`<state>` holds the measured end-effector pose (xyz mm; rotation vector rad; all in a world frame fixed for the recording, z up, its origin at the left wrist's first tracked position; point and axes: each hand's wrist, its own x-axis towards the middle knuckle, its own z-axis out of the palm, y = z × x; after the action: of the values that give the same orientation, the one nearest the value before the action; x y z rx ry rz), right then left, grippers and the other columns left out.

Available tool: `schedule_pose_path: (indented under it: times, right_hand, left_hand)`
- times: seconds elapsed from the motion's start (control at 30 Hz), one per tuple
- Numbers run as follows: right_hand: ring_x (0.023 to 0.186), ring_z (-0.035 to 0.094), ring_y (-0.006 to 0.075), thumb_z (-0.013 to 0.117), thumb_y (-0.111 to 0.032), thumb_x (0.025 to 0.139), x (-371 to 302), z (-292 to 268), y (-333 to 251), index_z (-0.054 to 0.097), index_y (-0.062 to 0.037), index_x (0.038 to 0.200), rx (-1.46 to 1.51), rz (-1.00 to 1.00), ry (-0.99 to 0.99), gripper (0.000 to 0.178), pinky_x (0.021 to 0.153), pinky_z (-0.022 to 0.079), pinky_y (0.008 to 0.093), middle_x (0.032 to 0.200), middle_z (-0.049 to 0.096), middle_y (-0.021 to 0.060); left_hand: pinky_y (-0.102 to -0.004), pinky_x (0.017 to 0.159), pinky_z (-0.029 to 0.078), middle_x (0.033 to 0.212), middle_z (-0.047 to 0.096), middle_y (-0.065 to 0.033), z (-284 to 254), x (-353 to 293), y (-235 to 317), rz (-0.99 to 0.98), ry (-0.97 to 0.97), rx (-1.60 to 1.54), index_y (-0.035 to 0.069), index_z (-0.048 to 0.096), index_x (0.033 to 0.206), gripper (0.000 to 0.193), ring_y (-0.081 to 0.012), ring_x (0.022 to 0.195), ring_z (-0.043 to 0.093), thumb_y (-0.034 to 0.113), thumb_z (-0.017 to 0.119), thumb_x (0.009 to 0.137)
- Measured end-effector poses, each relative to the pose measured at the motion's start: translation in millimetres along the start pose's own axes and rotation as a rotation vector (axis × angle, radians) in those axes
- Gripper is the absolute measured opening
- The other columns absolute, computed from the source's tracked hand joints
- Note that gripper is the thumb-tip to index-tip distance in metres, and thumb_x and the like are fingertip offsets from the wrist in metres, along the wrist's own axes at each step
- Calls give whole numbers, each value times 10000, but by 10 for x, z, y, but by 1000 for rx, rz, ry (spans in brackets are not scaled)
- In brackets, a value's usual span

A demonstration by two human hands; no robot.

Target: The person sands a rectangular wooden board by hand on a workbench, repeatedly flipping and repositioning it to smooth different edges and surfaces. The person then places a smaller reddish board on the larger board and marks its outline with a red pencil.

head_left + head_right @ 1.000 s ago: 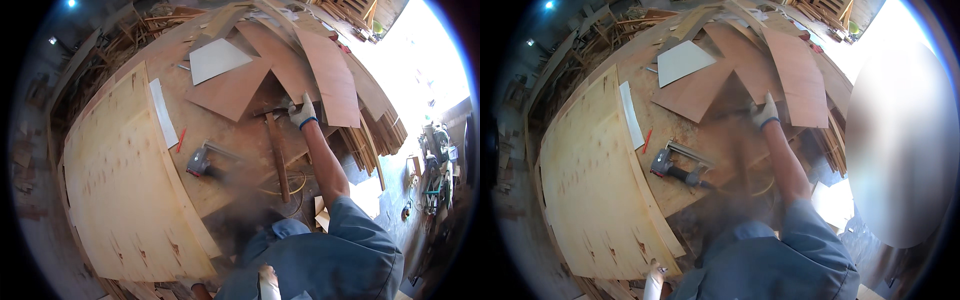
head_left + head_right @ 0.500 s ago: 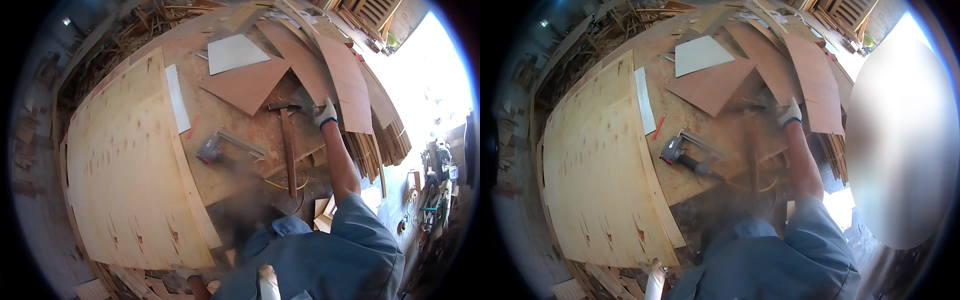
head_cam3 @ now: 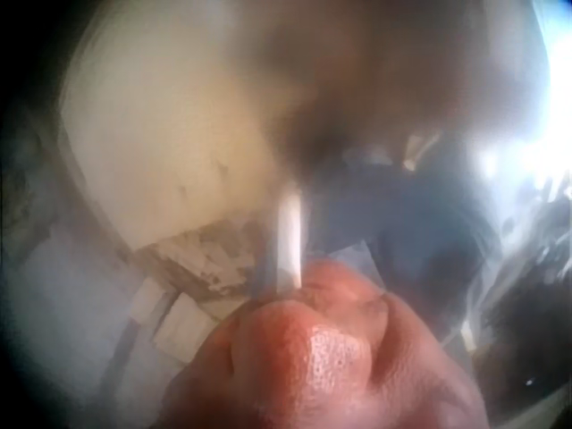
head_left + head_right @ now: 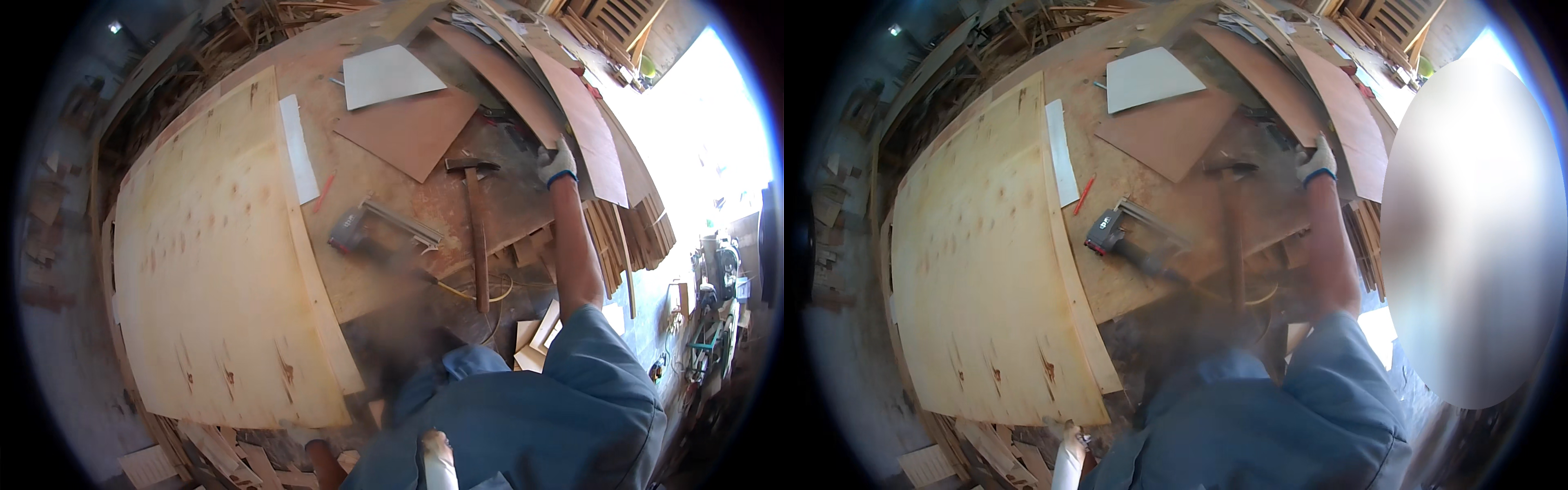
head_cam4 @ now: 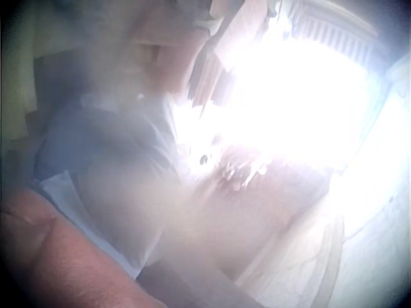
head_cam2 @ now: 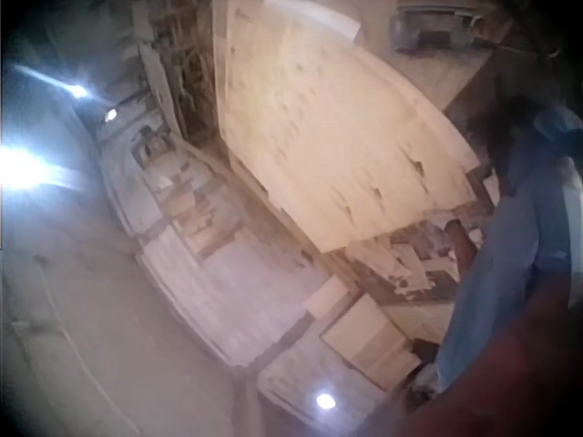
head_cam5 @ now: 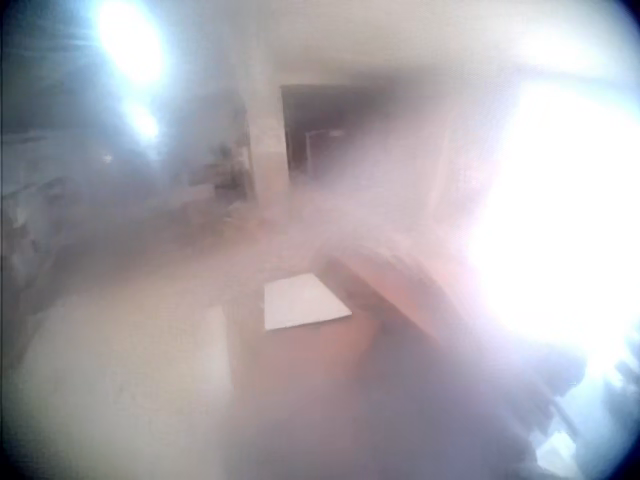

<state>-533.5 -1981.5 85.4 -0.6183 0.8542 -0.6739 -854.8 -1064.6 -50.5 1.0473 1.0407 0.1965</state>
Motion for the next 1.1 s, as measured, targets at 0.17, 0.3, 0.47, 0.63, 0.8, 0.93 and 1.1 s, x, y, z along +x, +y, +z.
schedule_pose_path:
  times: [0.17, 0.3, 0.47, 0.63, 0.8, 0.93, 1.1]
  right_hand:
    - [604, 608, 182, 600, -395, 1004, -78, 65, 37, 645, -149, 1005, 38, 158, -49, 250, 446, 482, 241, 828, 666, 65]
    - [550, 571, 165, 590, -420, 1005, -901, 763, 437, 629, -151, 980, 73, 294, -207, 274, 403, 428, 226, 770, 642, 47]
    - [526, 545, 155, 604, -423, 1001, -819, 1040, 719, 607, -147, 966, 14, 194, -298, 278, 399, 353, 229, 695, 593, 29]
    - [489, 524, 153, 631, -415, 988, -1688, 1559, 805, 605, -128, 952, -82, -19, -280, 290, 399, 340, 238, 638, 562, 24]
    - [529, 609, 187, 634, -355, 989, -2455, 1266, 769, 643, -59, 1050, -151, -79, -256, 303, 418, 471, 295, 764, 667, 77]
    - [685, 698, 239, 618, -280, 993, -2068, 1052, 673, 645, -17, 1135, -72, -305, -271, 301, 537, 601, 392, 924, 709, 125]
    - [714, 699, 234, 659, -260, 972, -3075, 1213, 290, 666, 10, 1067, -204, -303, -285, 287, 580, 597, 384, 930, 704, 130]
  left_hand:
    - [-487, 1145, 377, 1545, 407, -174, 117, -34, -46, 196, 26, 96, 24, 339, 1537, 858, -356, 1343, 463, 682, 408, 991]
    - [-471, 1143, 382, 1547, 400, -192, 98, -97, -6, 110, -17, -112, 6, 332, 1539, 844, -346, 1351, 458, 651, 424, 1003]
    - [-458, 1154, 367, 1553, 397, -183, 259, -33, 14, 143, 23, 23, -4, 332, 1541, 846, -331, 1356, 452, 643, 432, 1005]
    - [-457, 1157, 354, 1555, 396, -179, 32, 51, -54, 178, 97, 71, -7, 333, 1542, 842, -331, 1360, 448, 636, 432, 1006]
    - [-463, 1155, 355, 1550, 402, -172, 20, 48, -57, 118, 96, 17, 6, 332, 1543, 820, -333, 1358, 450, 629, 409, 1014]
    - [-457, 1149, 368, 1523, 436, -159, 179, -14, -22, 74, 8, -59, 14, 383, 1514, 774, -336, 1337, 468, 616, 371, 1028]
    - [-400, 928, 490, 1290, 582, -124, 248, -358, 185, -180, -201, 240, 13, 501, 1391, 595, -271, 1046, 594, 490, 408, 1048]
